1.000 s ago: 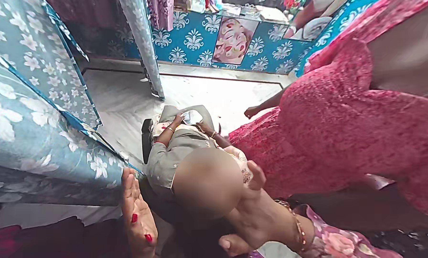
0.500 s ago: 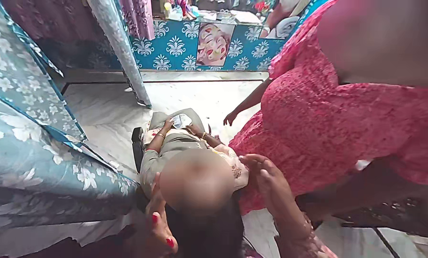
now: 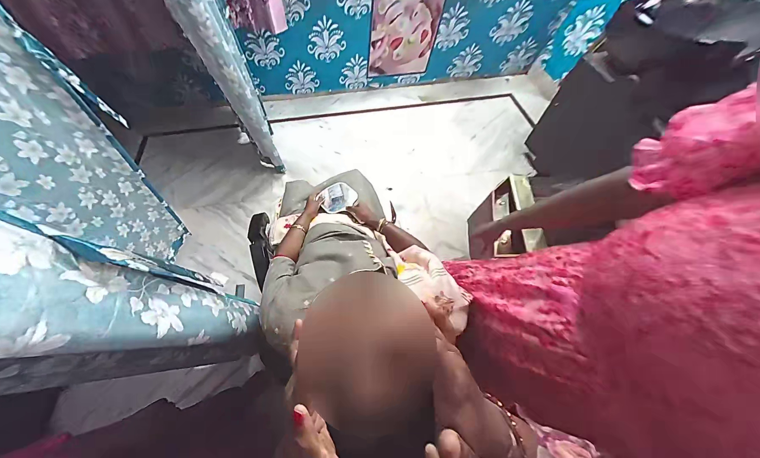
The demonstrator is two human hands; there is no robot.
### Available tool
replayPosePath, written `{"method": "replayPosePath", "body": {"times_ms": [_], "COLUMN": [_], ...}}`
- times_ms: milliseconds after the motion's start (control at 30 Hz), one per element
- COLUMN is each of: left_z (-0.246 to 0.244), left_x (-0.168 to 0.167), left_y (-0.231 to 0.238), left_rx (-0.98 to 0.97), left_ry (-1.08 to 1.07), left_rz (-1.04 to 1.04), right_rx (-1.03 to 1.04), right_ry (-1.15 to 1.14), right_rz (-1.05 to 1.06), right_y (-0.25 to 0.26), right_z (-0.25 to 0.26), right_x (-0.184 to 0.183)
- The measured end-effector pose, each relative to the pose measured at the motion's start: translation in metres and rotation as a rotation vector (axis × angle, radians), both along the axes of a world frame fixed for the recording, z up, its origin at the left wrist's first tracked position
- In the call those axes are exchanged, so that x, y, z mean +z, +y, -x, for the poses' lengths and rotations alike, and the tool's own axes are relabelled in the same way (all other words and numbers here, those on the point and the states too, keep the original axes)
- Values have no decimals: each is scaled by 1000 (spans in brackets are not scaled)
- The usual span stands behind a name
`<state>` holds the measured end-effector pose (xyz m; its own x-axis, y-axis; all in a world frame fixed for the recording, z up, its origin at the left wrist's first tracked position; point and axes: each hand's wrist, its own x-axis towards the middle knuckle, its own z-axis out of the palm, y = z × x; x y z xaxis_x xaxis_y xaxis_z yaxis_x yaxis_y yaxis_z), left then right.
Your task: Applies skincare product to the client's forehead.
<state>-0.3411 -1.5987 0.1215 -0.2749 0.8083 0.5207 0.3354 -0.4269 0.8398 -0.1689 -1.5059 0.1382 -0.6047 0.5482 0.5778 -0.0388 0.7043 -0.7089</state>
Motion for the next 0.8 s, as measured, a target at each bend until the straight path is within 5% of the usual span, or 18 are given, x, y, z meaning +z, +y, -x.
{"method": "replayPosePath", "body": {"times_ms": [800], "left_z": [-2], "left_x": [2], "left_y": [-4], "left_rx": [-122], "left_ry": [212], "left_rz": [90], "right_rx": [-9], "right_ry": [138], "right_rz": [61], "right_y": [-9], "right_z": [-7], "right_x": [-12]}}
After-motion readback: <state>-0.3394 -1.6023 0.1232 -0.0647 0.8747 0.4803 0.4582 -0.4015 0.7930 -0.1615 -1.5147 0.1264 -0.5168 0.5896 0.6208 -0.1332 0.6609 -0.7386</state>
